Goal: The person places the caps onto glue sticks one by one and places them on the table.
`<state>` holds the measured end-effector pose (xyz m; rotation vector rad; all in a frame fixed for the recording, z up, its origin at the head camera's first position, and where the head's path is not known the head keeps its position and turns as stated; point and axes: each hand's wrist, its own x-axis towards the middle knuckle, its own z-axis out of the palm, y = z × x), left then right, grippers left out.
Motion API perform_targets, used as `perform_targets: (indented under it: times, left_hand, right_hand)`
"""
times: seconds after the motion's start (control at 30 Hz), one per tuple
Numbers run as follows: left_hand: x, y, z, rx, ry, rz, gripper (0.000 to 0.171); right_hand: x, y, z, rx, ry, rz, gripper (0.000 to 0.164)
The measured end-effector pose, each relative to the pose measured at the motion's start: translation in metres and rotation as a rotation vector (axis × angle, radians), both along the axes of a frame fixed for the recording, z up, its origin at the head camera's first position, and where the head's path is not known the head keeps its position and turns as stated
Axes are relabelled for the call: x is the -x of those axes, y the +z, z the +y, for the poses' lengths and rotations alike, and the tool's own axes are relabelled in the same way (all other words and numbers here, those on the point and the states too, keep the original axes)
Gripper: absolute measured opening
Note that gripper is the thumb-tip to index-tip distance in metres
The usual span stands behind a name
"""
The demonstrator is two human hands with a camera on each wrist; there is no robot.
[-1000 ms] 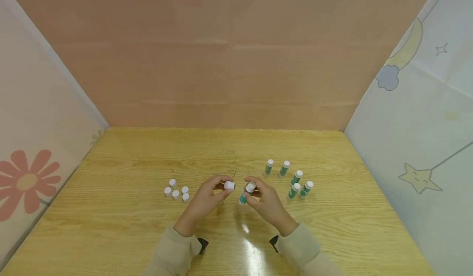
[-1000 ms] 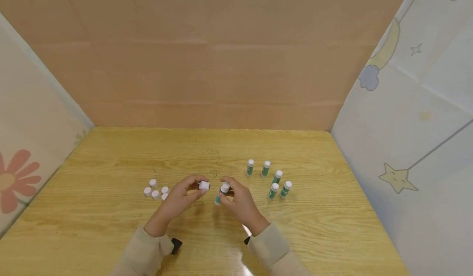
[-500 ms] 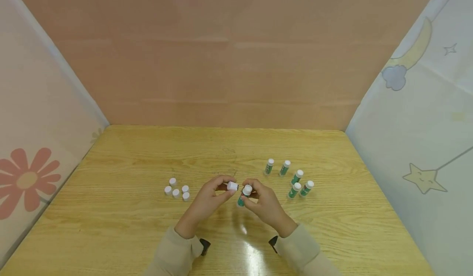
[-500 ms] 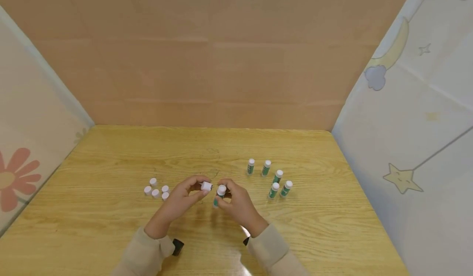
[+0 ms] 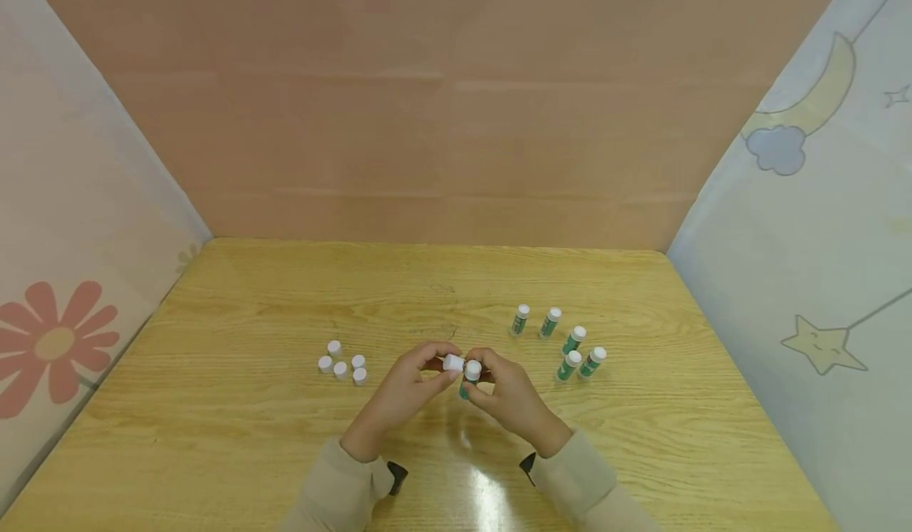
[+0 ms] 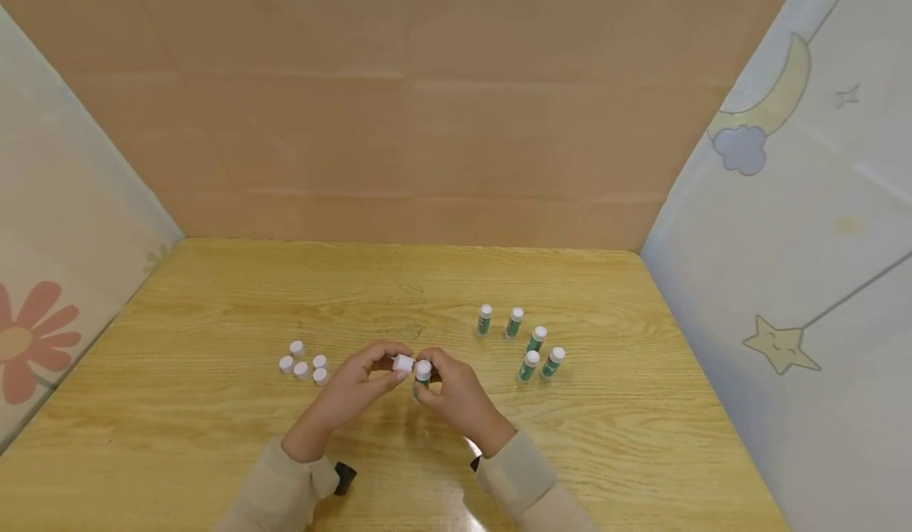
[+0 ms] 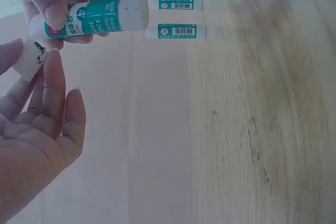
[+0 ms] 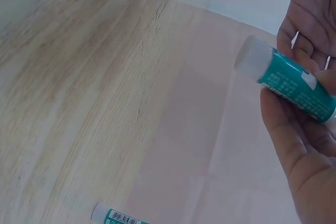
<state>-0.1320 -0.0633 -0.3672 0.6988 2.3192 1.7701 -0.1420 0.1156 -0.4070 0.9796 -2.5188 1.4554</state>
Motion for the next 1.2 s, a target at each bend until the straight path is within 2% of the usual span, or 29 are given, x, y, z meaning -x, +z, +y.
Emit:
perform_targets:
  times: [0.43, 0.67, 0.77, 1.0, 1.2]
  left_hand:
    - [-0.003, 0.001, 0.001, 0.001, 0.038, -0.023, 0.024]
    - [-0.004, 0.001, 0.001, 0.001, 0.026, 0.002, 0.022]
    - [-0.003, -0.003, 0.001, 0.0, 0.018, 0.035, 0.021]
    - [0.006, -0.029, 0.0, 0.02, 0.023, 0.059, 0.024]
    - [0.007, -0.034, 0.001, 0.055, 0.04, 0.129, 0.02]
  right_hand:
    - [-0.001, 0.002, -0.002, -0.081, 0.012, 0.029, 0.029]
    - [-0.001, 0.002, -0.005, -0.107, 0.013, 0.049, 0.027]
    - [0.0, 0.002, -0.005, -0.131, 0.011, 0.065, 0.025]
    - [-0.001, 0.003, -0.007, -0.192, 0.012, 0.097, 0.025]
    - [-0.001, 0.002, -0.008, -0.234, 0.009, 0.119, 0.025]
